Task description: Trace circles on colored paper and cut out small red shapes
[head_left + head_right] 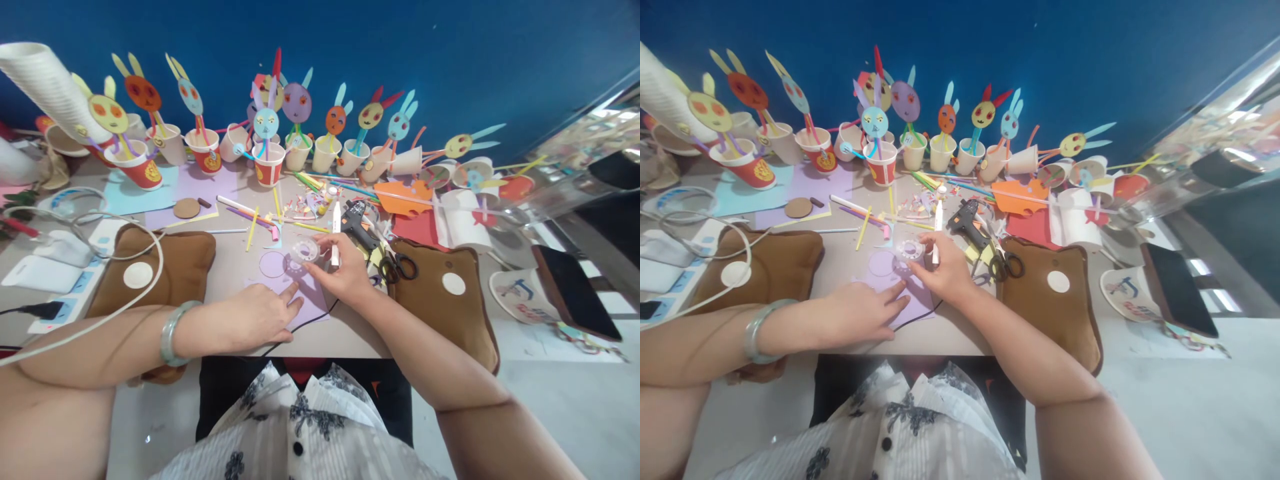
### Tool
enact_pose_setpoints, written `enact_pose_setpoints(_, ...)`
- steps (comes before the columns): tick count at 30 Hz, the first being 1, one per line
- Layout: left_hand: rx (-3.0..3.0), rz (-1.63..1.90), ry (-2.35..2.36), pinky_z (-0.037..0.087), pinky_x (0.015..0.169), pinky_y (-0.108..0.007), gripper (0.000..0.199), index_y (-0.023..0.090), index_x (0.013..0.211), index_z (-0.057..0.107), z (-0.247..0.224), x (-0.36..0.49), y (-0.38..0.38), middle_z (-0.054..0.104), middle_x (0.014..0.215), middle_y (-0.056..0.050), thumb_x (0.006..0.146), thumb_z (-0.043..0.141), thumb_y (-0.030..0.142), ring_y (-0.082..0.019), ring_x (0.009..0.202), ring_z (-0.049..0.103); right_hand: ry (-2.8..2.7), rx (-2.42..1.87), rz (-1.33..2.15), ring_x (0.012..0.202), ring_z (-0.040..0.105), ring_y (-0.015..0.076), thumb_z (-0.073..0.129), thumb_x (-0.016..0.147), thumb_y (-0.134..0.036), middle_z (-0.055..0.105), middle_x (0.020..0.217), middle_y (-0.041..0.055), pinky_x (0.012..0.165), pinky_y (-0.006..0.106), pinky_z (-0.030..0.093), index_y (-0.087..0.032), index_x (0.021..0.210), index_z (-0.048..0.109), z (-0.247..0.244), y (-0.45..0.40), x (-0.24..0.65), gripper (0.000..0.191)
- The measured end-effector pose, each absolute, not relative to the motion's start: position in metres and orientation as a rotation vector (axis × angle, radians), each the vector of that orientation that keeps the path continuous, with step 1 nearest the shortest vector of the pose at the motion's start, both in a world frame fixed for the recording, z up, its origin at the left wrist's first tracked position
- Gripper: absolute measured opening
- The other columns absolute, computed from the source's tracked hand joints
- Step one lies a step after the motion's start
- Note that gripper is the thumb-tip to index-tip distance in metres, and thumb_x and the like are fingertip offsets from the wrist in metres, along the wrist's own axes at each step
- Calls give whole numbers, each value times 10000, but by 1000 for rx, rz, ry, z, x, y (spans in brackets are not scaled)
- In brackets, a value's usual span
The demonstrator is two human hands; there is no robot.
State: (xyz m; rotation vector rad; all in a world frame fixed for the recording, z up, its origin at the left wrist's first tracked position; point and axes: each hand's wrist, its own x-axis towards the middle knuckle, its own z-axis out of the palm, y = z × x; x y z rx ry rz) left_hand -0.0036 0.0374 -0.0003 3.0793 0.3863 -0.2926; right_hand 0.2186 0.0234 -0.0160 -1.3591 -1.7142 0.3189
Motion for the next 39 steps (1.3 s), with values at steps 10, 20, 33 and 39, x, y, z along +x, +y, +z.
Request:
enact_pose_setpoints(10, 3104, -231, 359, 521, 544, -366, 638, 150, 1341, 551, 7, -6, 36, 540, 1435, -234, 913, 532, 623, -250, 721, 714, -1686, -1371, 257, 875, 651, 221, 779, 759, -303, 701, 1075, 67, 814, 397, 527, -248, 983, 539, -12, 25, 219, 333)
enact_pose_setpoints(20, 3111, -204, 353, 503, 530, -361, 644, 112, 1303, 575, 13, -5, 36, 556, 1413, -247, 915, 531, 623, -254, 711, 715, -1652, -1422, 283, 1013, 663, 261, 778, 755, -317, 685, 1060, 72, 909, 421, 513, -245, 976, 536, -10, 25, 218, 336)
enact_pose_setpoints(33, 3103, -233, 329, 500, 529, -352, 634, 90, 1280, 583, 19, -3, 37, 578, 1366, -257, 925, 523, 612, -249, 706, 714, -1679, -1439, 279, 996, 680, 271, 786, 763, -367, 691, 1015, 68, 891, 433, 521, -249, 960, 545, -13, 26, 220, 333)
enact_pose_setpoints(39, 3076, -321, 358, 515, 563, -349, 637, 84, 1319, 573, 26, 0, 36, 533, 1408, -291, 930, 535, 587, -262, 768, 725, -1692, -1433, 288, 1010, 680, 272, 784, 768, -351, 700, 1042, 69, 911, 437, 515, -251, 958, 549, -13, 26, 220, 318)
